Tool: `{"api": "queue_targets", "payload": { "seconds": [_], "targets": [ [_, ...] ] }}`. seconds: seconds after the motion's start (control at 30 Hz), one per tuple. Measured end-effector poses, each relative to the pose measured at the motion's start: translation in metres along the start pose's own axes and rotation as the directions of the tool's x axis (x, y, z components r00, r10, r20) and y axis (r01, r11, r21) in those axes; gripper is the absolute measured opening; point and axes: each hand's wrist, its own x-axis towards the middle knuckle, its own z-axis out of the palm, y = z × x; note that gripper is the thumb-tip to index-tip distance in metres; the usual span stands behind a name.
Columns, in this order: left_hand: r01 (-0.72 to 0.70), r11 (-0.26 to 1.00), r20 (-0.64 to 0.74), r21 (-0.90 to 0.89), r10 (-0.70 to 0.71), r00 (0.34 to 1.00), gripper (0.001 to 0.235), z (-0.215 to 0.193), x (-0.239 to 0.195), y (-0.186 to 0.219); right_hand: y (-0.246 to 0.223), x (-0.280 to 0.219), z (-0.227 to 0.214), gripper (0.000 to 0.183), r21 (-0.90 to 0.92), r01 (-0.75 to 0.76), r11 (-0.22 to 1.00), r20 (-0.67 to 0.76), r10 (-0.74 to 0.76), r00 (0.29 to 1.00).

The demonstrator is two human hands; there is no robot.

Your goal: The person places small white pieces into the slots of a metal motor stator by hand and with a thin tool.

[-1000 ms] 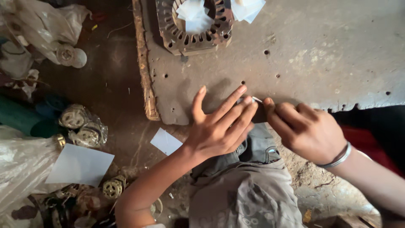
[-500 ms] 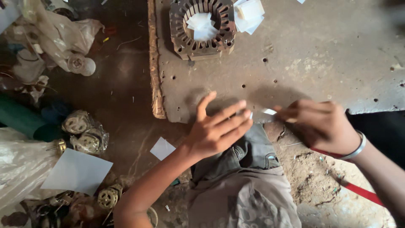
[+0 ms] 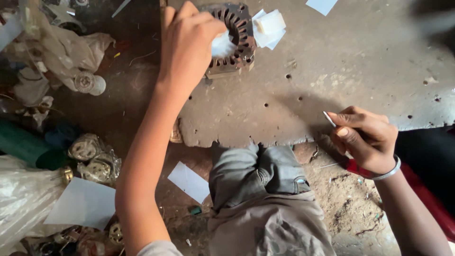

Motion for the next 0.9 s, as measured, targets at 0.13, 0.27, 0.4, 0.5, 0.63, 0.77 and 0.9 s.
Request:
{"api": "queue_targets", "payload": {
  "seconds": [0.13, 0.27, 0.4, 0.5, 0.63, 0.77, 0.9],
  "targets": [
    [0.040, 0.999, 0.090, 0.017, -0.042, 0.995, 0.027, -0.001, -0.006, 0.003, 0.004, 0.000, 0.001, 0.020, -0.008, 0.026, 1.000, -0.001, -0.026, 1.000],
    [0.022, 1.000, -0.058, 0.016, -0.021, 0.998, 0.023, 0.019, 0.008, 0.020, 0.005, -0.003, 0.003, 0.020, 0.050, 0.035, 0.998, -0.045, -0.033, 0.998],
    [-0.017, 0.999, -0.117, 0.029, 0.020, 0.993, 0.014, 0.060, 0.038, 0.055, 0.008, -0.005, 0.003, 0.020, 0.069, 0.062, 0.996, -0.056, -0.058, 0.997],
    [-0.008, 0.999, 0.069, 0.052, 0.004, 0.998, 0.021, 0.072, 0.049, 0.067, 0.010, -0.006, 0.003, 0.021, 0.052, 0.072, 0.996, -0.064, -0.069, 0.996],
    [-0.062, 0.986, 0.126, 0.152, 0.043, 0.991, 0.007, 0.078, 0.050, 0.070, 0.009, -0.006, 0.002, 0.020, 0.005, 0.087, 0.996, -0.062, -0.087, 0.994],
    [-0.093, 0.988, 0.051, 0.121, 0.087, 0.995, 0.010, 0.077, 0.037, 0.075, 0.009, -0.005, 0.003, 0.021, 0.036, 0.079, 0.996, -0.070, -0.077, 0.995],
    [-0.017, 0.999, 0.140, 0.050, 0.010, 0.990, 0.013, 0.069, 0.016, 0.092, 0.009, -0.007, 0.003, 0.021, 0.013, 0.057, 0.998, -0.069, -0.056, 0.996]
  ]
}}
